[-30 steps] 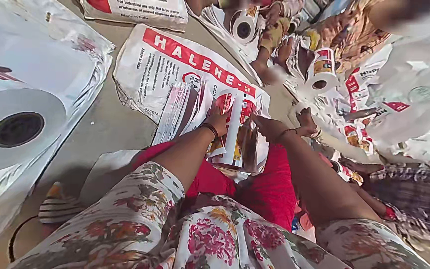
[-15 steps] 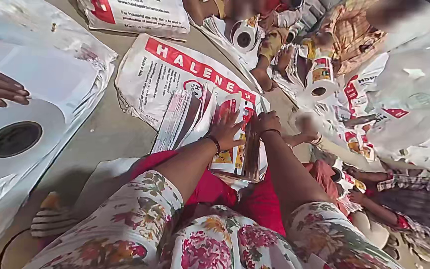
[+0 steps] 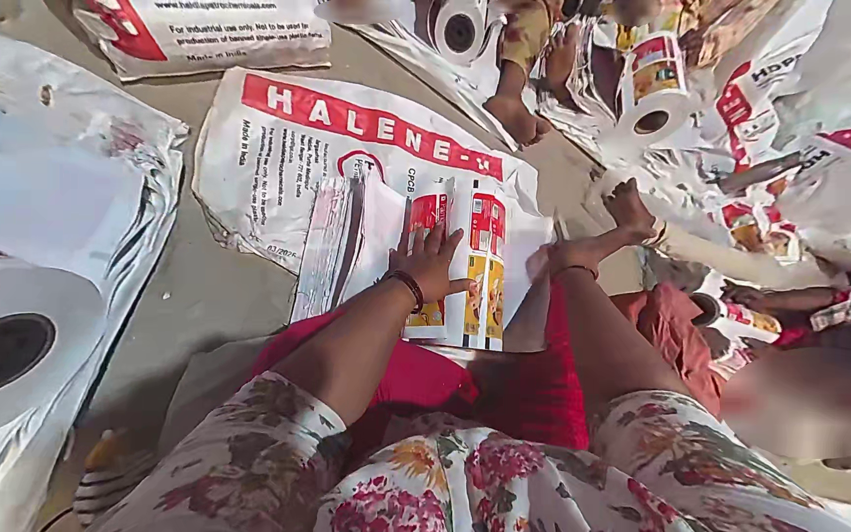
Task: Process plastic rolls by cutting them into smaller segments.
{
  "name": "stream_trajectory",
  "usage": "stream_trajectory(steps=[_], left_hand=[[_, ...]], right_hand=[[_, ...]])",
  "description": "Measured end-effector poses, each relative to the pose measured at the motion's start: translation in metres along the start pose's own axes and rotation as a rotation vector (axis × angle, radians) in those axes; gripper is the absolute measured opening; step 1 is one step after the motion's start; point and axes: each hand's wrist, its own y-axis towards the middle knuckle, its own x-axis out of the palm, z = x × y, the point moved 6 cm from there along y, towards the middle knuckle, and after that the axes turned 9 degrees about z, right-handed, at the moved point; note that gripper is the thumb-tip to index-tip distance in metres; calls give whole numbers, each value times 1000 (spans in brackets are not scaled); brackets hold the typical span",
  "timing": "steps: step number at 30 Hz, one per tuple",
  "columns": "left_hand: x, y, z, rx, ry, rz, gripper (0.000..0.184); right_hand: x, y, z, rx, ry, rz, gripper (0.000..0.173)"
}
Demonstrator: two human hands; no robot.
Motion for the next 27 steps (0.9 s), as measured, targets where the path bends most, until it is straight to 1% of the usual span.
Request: stream_trajectory(steps=[2, 4, 5, 8, 9, 11, 13, 15, 17, 18, 20, 23, 25, 27], left_hand=[[-3, 0, 6, -8, -9, 45, 104], [-6, -6, 21, -18, 7, 160, 99], [-7, -9, 28, -40, 29, 172, 102], [1, -15, 42, -97, 146, 141, 131], [5, -16, 44, -107, 157, 133, 133], [5, -16, 44, -103, 157, 144, 125], [-2, -12, 45, -49, 152, 196, 106], [-5, -8, 46, 38, 139, 261, 92], [-5, -5, 51, 131, 97, 307, 83], [-4, -4, 52, 149, 70, 307, 81], [-4, -4, 55, 139, 11, 276, 79], [-8, -6, 61, 82, -16, 205, 79], [-9, -8, 64, 77, -14, 181, 71], [-11, -9, 65, 85, -17, 177, 56]], right_hand=[[31, 4, 13, 40, 47, -43, 46], [44, -3, 13, 104, 30, 7, 47], [53, -3, 15, 130, 42, 39, 47], [82, -1, 19, 142, 68, 150, 49], [92, 0, 20, 132, 69, 192, 48], [104, 1, 16, 105, 52, 253, 49], [109, 5, 13, 67, 35, 296, 49], [109, 10, 12, 38, 26, 320, 51], [101, 12, 13, -2, 37, 364, 53], [92, 11, 9, -22, 45, 370, 54], [66, 4, 0, -54, 72, 371, 53], [9, -18, -18, -137, 92, 426, 40], [-26, -34, -33, -167, 76, 362, 38], [-53, -48, -44, -217, 72, 383, 37]])
